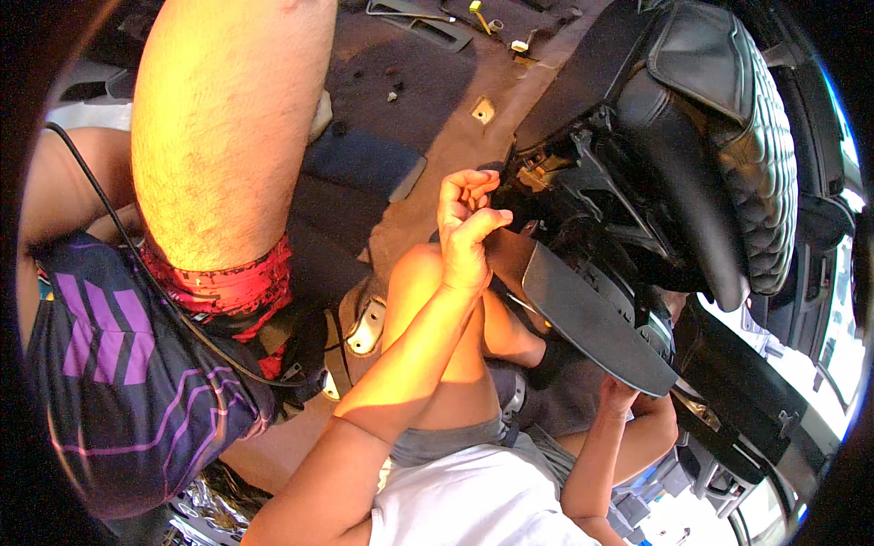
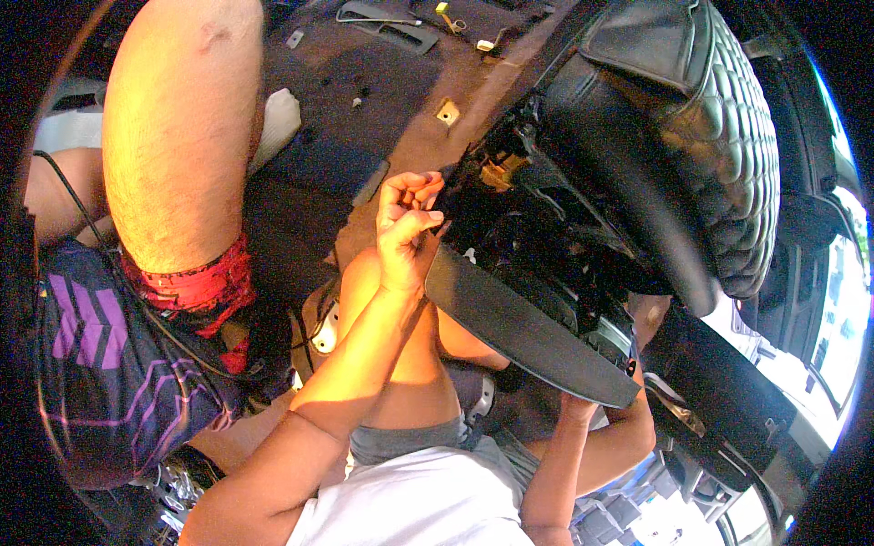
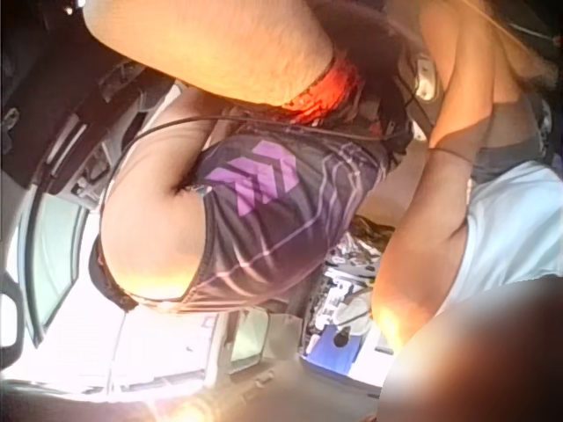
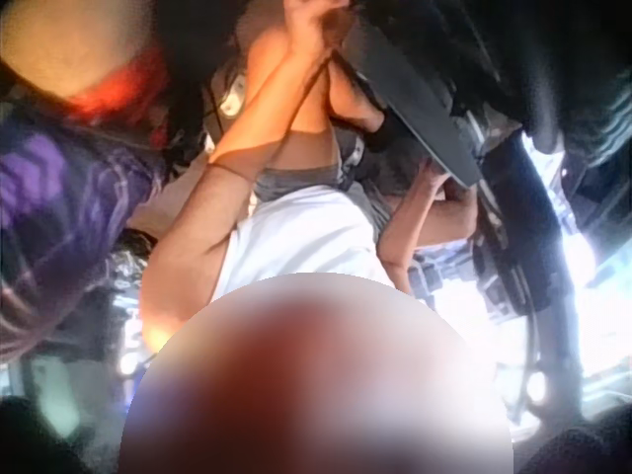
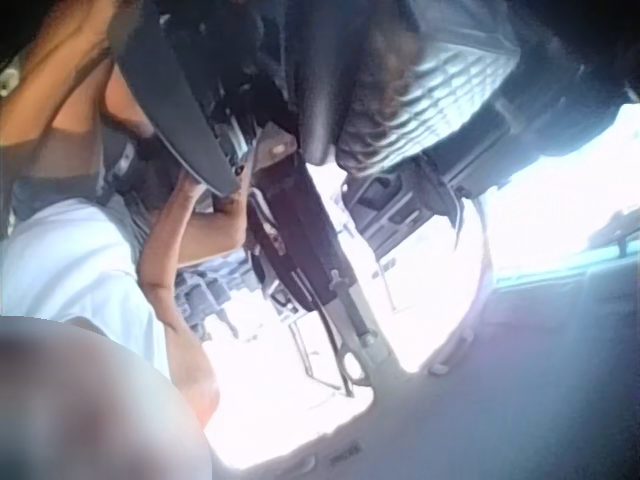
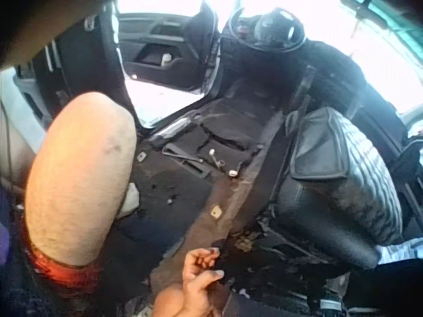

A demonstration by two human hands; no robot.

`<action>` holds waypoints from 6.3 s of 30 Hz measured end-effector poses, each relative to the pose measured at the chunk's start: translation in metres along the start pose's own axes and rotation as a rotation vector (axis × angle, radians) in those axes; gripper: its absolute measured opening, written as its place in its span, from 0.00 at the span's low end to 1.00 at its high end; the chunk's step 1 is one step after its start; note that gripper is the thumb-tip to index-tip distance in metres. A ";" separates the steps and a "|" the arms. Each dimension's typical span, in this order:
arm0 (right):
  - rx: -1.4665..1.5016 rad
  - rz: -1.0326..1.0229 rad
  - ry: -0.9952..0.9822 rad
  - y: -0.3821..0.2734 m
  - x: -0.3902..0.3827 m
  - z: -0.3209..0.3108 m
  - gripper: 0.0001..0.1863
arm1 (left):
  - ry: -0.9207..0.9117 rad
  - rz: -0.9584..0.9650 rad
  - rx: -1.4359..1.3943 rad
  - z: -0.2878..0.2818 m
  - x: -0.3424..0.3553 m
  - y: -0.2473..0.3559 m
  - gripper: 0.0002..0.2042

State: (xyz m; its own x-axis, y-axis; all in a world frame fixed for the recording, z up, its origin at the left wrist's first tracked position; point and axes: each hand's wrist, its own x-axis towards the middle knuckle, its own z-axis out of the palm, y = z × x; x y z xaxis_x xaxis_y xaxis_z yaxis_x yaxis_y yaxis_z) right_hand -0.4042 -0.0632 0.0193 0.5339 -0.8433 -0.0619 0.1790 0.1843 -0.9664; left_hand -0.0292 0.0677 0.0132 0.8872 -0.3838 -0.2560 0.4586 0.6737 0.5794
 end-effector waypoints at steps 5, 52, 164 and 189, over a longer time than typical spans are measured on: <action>0.045 0.032 -0.019 -0.005 -0.003 0.012 0.32 | 0.002 -0.019 0.051 -0.003 0.000 -0.001 0.24; -0.372 -0.167 0.109 -0.033 0.043 0.120 0.41 | -0.171 -0.510 0.159 -0.028 0.025 0.024 0.28; -0.035 0.200 -0.015 -0.009 0.116 0.083 0.38 | -0.317 0.548 0.673 0.054 0.039 0.018 0.36; -0.159 -0.188 0.130 -0.027 0.139 0.103 0.55 | -0.350 0.414 0.819 0.077 0.067 0.015 0.34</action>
State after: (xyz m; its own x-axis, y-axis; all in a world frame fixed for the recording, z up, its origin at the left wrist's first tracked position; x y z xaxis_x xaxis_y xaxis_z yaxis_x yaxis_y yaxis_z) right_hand -0.2495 -0.1335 0.0629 0.3910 -0.9149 0.1004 0.1272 -0.0543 -0.9904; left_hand 0.0334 0.0038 0.0645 0.8447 -0.4704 0.2552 -0.1785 0.2018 0.9630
